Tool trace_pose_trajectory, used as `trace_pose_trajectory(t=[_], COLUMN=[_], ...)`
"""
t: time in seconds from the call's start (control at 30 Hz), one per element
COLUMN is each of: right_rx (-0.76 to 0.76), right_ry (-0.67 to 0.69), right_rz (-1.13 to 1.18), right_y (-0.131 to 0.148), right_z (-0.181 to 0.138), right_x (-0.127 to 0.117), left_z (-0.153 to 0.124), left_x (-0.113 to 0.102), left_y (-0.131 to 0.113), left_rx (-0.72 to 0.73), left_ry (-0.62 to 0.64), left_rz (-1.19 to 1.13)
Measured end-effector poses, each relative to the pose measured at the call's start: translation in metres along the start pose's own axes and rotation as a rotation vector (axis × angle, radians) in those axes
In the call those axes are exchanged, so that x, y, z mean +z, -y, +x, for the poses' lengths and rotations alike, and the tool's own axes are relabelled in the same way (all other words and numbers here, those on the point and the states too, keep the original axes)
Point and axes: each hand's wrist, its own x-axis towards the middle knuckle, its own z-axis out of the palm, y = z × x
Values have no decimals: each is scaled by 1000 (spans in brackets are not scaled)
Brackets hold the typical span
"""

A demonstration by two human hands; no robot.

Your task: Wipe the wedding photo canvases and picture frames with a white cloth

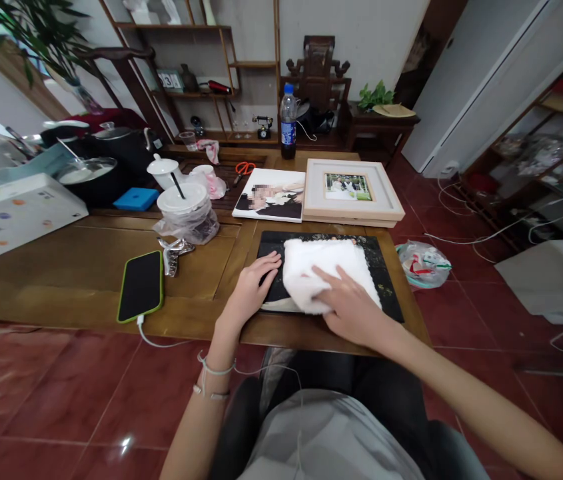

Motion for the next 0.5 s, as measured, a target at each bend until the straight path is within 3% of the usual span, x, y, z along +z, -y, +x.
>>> trace_pose_trajectory(t=[0.17,0.27,0.37,0.5], right_rx=[72,61,46,18], right_ry=[-44,-87,-79,-29], right_rz=[-107,-149,-153,-133], right_y=[-33,-38,-27,3], right_z=[54,70,66,37], right_x=[-2,-2,1,11], left_z=[0,0,0,0], left_x=[0,0,0,-1], left_y=[2,2,2,1], left_rx=[7,11,9,-1], left_ry=[-7,-7,-11,-3], left_rz=[-10,-11,-14,-5])
